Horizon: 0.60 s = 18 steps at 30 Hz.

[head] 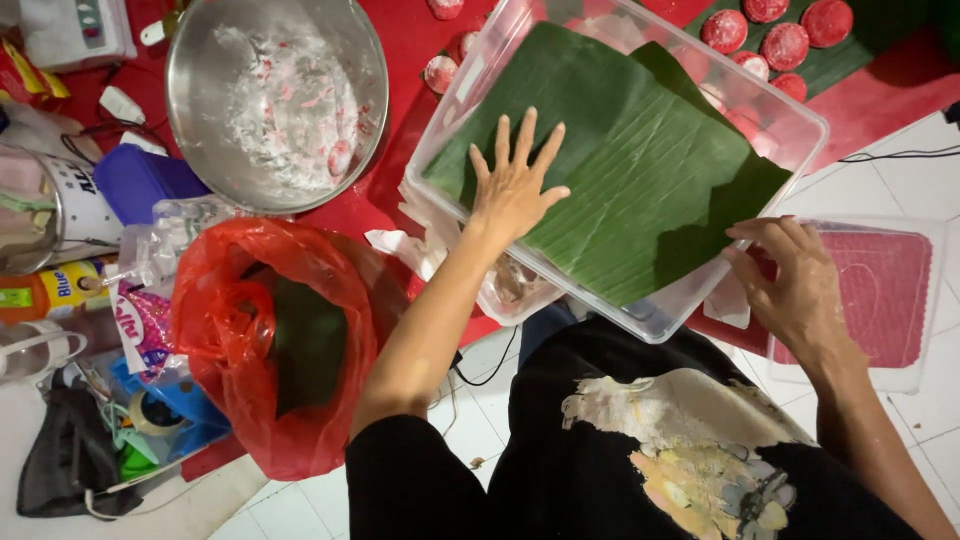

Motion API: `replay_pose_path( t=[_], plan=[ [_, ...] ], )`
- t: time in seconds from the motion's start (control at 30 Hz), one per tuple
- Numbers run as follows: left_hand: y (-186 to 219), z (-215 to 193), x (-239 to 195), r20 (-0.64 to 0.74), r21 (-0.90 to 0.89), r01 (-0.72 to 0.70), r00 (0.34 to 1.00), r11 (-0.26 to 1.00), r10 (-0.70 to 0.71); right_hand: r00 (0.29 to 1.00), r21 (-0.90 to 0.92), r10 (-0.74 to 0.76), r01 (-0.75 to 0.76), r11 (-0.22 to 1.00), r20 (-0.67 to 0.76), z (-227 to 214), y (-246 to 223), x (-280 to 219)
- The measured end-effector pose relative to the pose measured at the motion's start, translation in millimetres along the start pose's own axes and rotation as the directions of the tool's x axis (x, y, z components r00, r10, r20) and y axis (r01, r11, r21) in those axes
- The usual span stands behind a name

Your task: The person takes green banana leaves from a red plastic bag and places them into a clear plastic container. They then arrange small, round, red food items in a row on top of the banana leaves inside the container.

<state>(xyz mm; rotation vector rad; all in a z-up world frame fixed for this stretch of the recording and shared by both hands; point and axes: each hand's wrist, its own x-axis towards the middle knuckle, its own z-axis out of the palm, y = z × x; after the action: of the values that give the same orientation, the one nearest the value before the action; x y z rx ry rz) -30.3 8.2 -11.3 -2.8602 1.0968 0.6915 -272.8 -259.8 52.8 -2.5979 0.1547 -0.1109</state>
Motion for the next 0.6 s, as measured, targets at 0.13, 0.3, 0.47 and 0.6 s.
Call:
replay_pose_path(
  t=[0.13, 0.3, 0.47, 0.6],
  plan=[
    [4, 1, 9, -0.082, 0.043, 0.068, 0.995, 0.997, -0.064, 0.976, -0.288, -0.165, 0.118, 0.95, -0.144, 2, -23, 6],
    [5, 2, 11, -0.084, 0.025, 0.075, 0.994, 0.997, -0.073, 0.91, -0.109, -0.363, 0.389, 0.915, 0.199, 42, -45, 27],
    [0, -4, 9, -0.004, -0.038, 0.082, 0.997, 0.996, -0.082, 0.802, -0.18, -0.313, 0.455, 0.872, 0.509, 85, -42, 38],
    [-6, 0, 7, -0.032, -0.088, 0.07, 0.997, 0.994, -0.073, 0.827, -0.319, -0.375, 0.521, 0.791, 0.42, 93, -58, 38]
  ],
)
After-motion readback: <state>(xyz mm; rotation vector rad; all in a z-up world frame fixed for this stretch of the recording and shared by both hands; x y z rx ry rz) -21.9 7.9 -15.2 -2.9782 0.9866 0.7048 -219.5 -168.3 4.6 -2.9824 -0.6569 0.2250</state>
